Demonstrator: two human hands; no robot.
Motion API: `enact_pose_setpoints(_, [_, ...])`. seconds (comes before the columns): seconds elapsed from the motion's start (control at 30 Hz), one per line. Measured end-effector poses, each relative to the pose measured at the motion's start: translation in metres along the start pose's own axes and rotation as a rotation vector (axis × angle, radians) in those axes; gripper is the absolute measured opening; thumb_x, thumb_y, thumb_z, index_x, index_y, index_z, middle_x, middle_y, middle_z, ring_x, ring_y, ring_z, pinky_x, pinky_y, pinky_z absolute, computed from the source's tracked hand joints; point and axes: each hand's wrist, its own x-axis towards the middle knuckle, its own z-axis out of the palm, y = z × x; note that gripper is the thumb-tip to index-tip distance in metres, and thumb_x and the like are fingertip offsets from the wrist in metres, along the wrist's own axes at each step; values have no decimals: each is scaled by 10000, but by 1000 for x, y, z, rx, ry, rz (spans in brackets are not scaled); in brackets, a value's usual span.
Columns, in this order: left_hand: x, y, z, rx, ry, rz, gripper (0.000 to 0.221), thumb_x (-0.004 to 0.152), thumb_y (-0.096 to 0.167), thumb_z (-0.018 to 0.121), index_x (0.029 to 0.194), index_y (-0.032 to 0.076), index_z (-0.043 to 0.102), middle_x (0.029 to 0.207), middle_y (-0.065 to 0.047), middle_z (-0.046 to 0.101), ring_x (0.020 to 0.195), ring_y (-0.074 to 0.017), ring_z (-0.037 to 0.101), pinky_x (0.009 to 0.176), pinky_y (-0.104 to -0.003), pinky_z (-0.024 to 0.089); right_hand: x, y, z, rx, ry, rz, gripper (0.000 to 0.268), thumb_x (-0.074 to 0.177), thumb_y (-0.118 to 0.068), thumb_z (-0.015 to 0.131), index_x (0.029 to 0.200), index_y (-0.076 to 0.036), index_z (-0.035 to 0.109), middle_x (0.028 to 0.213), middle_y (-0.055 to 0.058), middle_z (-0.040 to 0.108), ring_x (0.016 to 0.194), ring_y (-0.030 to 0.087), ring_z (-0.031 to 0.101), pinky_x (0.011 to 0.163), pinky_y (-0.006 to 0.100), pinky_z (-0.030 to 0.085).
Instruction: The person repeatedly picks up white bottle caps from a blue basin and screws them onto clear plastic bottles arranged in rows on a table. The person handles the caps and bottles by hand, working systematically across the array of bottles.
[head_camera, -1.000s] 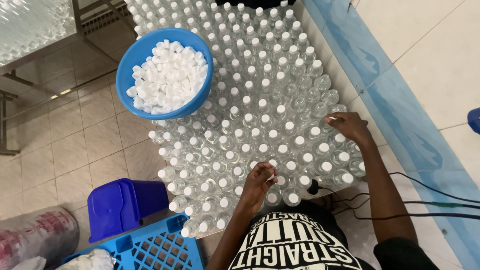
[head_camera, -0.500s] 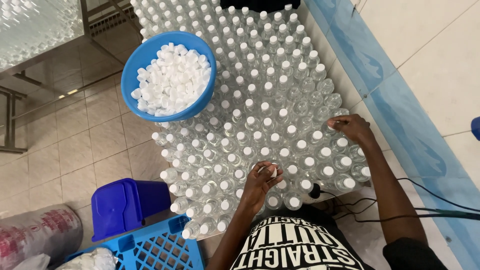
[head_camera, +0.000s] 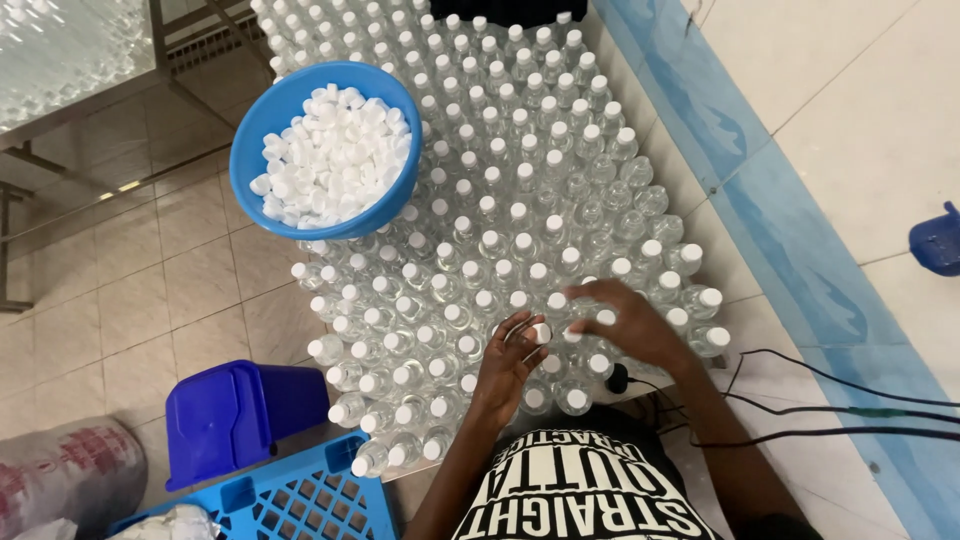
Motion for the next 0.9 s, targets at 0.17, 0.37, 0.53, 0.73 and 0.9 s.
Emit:
enact_pose_setpoints(0.17, [1,-8,0,-18,-32,-13,487,1031,118,734,1482,85,555,1386,-82,634,1160,-222,737,1045,-373,626,-13,-13,33,73,-195,-37,442,961,-393,828,1317,-135,785,1258,133,794,1291,343,692,1133,508,521])
enact_pose_setpoints(0.37, [-11,3,12,-86,-79,-59,489,1062,149,686,1513,63,520,1510,-174,559,1364,-388,671,1142,-509,575,-16,8,27,-38,-40,34,470,994,-410,801,1380,-144,767,1203,164,779,1187,338,731,1025,455,608])
enact_pose_setpoints(0.53, [-18,5,9,-81,-100,-72,453,1073,144,635,1506,61,530,1541,-193,546,1412,-419,634,1182,-527,542,33,100,-32,-587,195,110,435,1038,-307,759,1460,-212,721,1248,121,707,1250,362,661,1043,515,539])
enact_pose_setpoints(0.73, [-18,5,1,-81,-85,-55,390,1084,140,596,1466,64,564,1528,-193,587,1409,-418,641,1204,-536,521,66,158,-73,-825,338,194,368,1101,-427,749,1376,-183,767,1132,120,703,1170,374,687,947,512,562])
enact_pose_setpoints(0.9, [-17,3,-7,-97,-60,-38,359,1085,140,597,1437,71,586,1529,-191,603,1420,-424,634,1208,-553,513,72,158,-81,-784,299,223,376,1093,-406,759,1364,-146,777,1127,161,717,1152,411,703,939,536,580])
